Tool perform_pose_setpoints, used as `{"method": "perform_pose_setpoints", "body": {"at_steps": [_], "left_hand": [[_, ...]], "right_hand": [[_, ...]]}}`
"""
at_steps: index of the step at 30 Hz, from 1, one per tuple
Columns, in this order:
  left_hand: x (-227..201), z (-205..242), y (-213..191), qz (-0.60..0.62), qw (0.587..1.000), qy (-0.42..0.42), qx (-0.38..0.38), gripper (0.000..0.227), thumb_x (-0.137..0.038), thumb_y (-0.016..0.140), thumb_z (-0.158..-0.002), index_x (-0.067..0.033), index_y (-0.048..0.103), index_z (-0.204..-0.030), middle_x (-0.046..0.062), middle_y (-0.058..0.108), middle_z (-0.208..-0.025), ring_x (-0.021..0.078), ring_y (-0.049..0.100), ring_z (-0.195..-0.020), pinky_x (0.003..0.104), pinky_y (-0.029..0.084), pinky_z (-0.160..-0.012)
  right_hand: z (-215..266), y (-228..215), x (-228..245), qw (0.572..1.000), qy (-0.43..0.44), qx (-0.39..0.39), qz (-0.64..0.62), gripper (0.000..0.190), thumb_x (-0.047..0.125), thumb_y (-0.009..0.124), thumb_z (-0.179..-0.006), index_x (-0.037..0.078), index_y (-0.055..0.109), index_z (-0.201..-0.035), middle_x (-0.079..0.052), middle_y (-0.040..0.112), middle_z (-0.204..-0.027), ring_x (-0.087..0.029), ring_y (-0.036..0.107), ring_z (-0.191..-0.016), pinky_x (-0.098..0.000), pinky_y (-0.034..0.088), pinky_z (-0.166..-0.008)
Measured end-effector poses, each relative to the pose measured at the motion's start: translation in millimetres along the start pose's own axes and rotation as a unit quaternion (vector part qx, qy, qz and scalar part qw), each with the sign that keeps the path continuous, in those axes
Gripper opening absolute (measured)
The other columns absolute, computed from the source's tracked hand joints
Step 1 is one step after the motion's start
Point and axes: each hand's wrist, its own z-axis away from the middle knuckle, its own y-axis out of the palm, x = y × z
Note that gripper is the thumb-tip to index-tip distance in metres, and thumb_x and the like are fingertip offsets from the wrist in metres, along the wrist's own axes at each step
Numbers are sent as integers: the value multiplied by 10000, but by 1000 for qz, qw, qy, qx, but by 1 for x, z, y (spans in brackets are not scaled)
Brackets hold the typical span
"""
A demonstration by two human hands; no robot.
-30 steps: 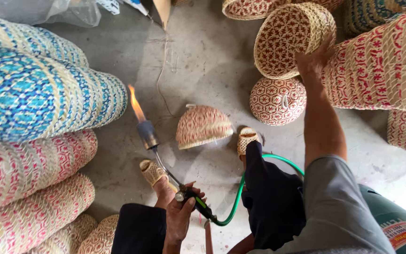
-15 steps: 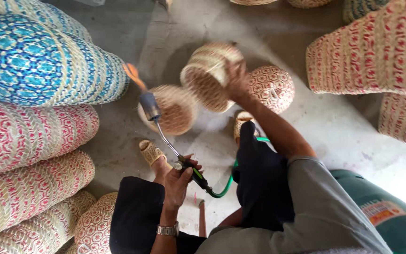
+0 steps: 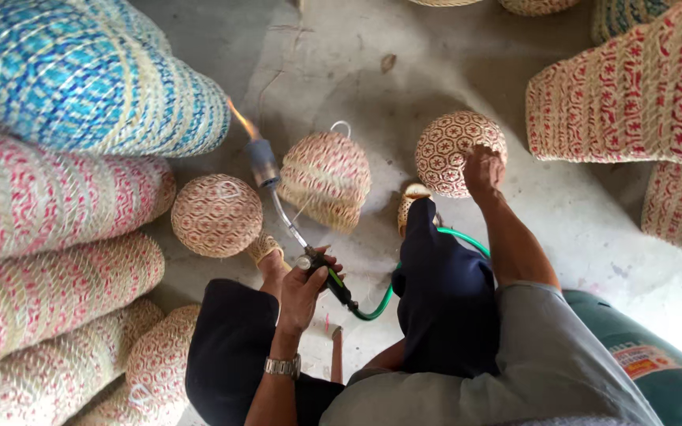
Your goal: The person uses a blowtorch to apply heat to the surface of woven baskets. They hold each basket with one hand and move the torch flame over the patterned exterior, then place the treated basket aside and pick up another.
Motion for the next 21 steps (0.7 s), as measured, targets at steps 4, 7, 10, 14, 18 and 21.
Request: {"method": "perform_pose_setpoints", "body": {"at_steps": [4, 7, 10, 14, 18, 21], "left_hand": [[1, 1, 1, -5, 999, 34, 21, 408, -75, 593, -1013, 39, 531, -1400, 112, 648, -1194, 240, 684, -1106, 423, 609, -982], [3, 7, -3, 11, 997, 65, 33, 407, -66, 594, -1015, 49, 523, -1399, 117, 647, -1199, 238, 683, -1110, 421, 609, -990], [12, 12, -8, 37, 993, 102, 42, 399, -53, 590, -1021, 51, 513, -1398, 122, 654, -1192, 237, 683, -1109, 413, 604, -991], [25, 23, -15, 64, 989, 135, 16, 427, -60, 586, -1030, 12, 516, -1445, 130, 671, -1160, 234, 687, -1065, 396, 594, -960], [39, 40, -20, 141, 974, 175, -12, 433, -47, 627, -1006, -5, 546, -1430, 113, 667, -1212, 253, 695, -1077, 414, 607, -965], [50, 57, -19, 142, 966, 211, -37, 437, -57, 648, -1009, -17, 557, -1434, 107, 662, -1243, 251, 682, -1132, 384, 578, -945]], "right_hand": [[4, -36, 6, 985, -27, -89, -149, 186, 207, 661, -1013, 44, 730, -958, -216, 711, -944, -397, 680, -837, -515, 539, -715], [-1, -78, 24, 961, -111, -141, -212, 151, 168, 654, -1019, 52, 740, -975, -201, 710, -885, -346, 675, -730, -480, 537, -638], [-13, -126, 54, 897, -326, -245, -170, 164, 58, 627, -1076, 4, 708, -944, -202, 698, -856, -281, 623, -639, -411, 488, -541], [-2, -187, 107, 911, -311, -105, -248, 248, 140, 686, -1070, 1, 649, -867, -196, 657, -749, -270, 641, -610, -424, 504, -567], [16, -218, 157, 900, -382, -89, -190, 192, 123, 688, -1038, -2, 660, -895, -221, 652, -789, -319, 635, -675, -414, 525, -608], [22, -209, 181, 873, -475, -112, 4, 91, 89, 652, -1010, 46, 709, -1066, -166, 662, -869, -235, 639, -693, -388, 528, -639]]}}
